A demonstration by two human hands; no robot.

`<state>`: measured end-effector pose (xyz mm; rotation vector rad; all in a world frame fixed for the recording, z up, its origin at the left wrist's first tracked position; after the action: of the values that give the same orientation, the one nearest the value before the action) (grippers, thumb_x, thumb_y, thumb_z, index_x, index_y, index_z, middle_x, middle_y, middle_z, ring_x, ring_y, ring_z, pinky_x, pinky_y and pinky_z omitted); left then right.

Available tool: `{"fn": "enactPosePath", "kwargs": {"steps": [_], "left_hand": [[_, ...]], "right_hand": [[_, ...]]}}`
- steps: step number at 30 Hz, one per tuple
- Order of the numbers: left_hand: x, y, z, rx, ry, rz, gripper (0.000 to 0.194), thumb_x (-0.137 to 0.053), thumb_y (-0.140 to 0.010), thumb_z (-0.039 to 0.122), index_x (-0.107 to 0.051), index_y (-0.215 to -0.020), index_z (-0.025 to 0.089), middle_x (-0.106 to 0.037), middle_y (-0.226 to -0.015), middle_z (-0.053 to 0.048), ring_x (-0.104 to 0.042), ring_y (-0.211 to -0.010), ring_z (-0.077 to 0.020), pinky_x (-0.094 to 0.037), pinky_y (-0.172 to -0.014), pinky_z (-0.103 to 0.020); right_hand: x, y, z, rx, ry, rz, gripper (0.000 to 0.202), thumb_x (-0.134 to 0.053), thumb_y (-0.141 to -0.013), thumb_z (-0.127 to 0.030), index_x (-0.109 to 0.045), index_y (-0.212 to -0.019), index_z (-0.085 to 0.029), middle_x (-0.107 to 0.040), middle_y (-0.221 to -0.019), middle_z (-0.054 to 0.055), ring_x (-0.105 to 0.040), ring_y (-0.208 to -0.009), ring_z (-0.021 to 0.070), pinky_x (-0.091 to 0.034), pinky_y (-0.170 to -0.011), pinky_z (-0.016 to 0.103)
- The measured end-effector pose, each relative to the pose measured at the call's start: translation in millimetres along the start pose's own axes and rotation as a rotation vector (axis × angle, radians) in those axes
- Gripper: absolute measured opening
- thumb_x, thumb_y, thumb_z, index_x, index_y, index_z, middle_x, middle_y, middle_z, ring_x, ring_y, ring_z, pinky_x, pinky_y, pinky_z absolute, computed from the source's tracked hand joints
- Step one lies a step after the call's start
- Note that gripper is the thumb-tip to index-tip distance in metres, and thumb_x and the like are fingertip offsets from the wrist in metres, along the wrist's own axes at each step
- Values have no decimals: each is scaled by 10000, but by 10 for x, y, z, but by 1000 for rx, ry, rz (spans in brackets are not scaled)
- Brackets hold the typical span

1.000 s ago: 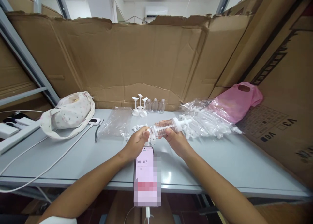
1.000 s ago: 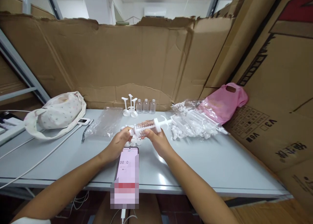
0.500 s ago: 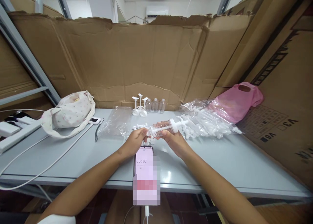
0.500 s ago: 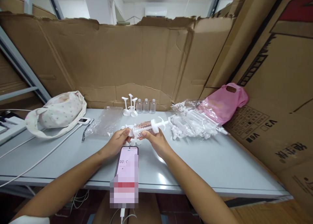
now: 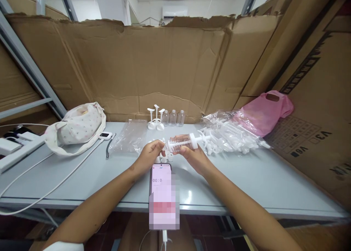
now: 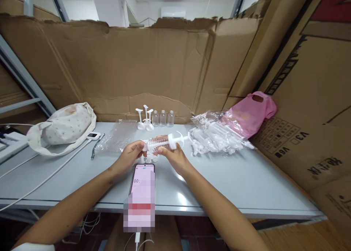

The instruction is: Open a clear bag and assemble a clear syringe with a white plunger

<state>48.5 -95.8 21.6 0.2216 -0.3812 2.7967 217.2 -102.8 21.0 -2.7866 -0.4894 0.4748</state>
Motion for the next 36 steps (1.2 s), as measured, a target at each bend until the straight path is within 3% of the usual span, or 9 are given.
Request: {"fn": "enactPosePath", "kwargs": {"steps": [3, 7, 11, 14, 20, 23, 28, 31, 36], "left_hand": [[2, -13, -10, 48, 58, -14, 563, -350, -855, 642, -554, -706, 139, -526, -588, -11, -407, -522, -97, -323, -526, -240], [6, 2, 32, -26, 136, 42, 376, -602, -796, 482, -515, -1024, 195, -563, -784, 3, -523, -680, -112, -402, -625, -230], [25, -5, 26, -88, 107, 61, 319, -698, -736, 342, -524, -955, 188, -565, -930, -20, -556, -833, -138, -428, -727, -247], [34, -10, -3, -63, 30, 49, 266, -599, -813, 412, -555, -919, 172, -571, -838, -12, -523, -745, -124, -410, -687, -245], [-10, -6, -20, 1, 62, -10, 494, -351, -880, 595, -490, -678, 167, -471, -606, 13, -406, -548, -103, -335, -544, -245], [79, -31, 2, 40, 68, 55, 540, -249, -899, 592, -433, -602, 180, -447, -548, 8, -379, -504, -106, -316, -511, -253], [362, -58, 156, -208, -582, 252, 351, -398, -896, 468, -576, -787, 187, -597, -788, -38, -507, -747, -173, -411, -730, -315], [409, -84, 118, -262, -902, 191, 242, -518, -847, 397, -640, -933, 207, -620, -955, -58, -514, -925, -227, -410, -849, -381], [376, -108, -65, -257, -1043, 42, 233, -574, -813, 330, -664, -1002, 226, -585, -1110, -80, -494, -1076, -266, -400, -936, -448]], "right_hand": [[-4, 2, 10, -10, 14, -7, 407, -748, -689, -376, -621, -1045, -227, -687, -934, 39, -639, -802, 187, -508, -769, 366], [26, -21, 9, -3, 9, 47, 416, -753, -670, -386, -623, -1026, -216, -690, -964, 56, -640, -866, 226, -521, -790, 405], [55, -42, 20, -15, -3, 61, 406, -738, -686, -385, -619, -1038, -220, -694, -974, 52, -646, -880, 235, -518, -813, 428], [42, -38, 12, -17, -7, 59, 421, -739, -678, -397, -624, -1040, -215, -689, -1004, 59, -642, -908, 243, -519, -817, 428], [7, -11, -12, -8, 14, 27, 434, -749, -657, -417, -633, -1030, -230, -682, -1017, 61, -641, -873, 232, -514, -815, 411], [26, -5, -31, 40, 7, 4, 436, -746, -668, -404, -621, -1058, -255, -643, -1148, 63, -634, -886, 221, -509, -827, 405], [79, -7, -69, 85, 23, 39, 415, -724, -693, -420, -615, -1062, -263, -640, -1161, 64, -630, -909, 220, -504, -829, 395], [89, -11, -74, 82, 29, 36, 407, -723, -693, -424, -616, -1049, -259, -638, -1164, 63, -638, -881, 215, -504, -822, 394], [89, -19, -80, 79, 49, 45, 399, -724, -687, -425, -618, -1027, -245, -642, -1137, 66, -628, -845, 209, -508, -785, 382]]}}
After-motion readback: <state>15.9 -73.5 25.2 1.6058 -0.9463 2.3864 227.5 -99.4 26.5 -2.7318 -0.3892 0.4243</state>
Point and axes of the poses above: each hand's wrist, its own y-axis away from the middle knuckle, its own x-axis out of the back of the hand, z = x × y, the point moved 3 cm from there along -y, towards the middle knuckle
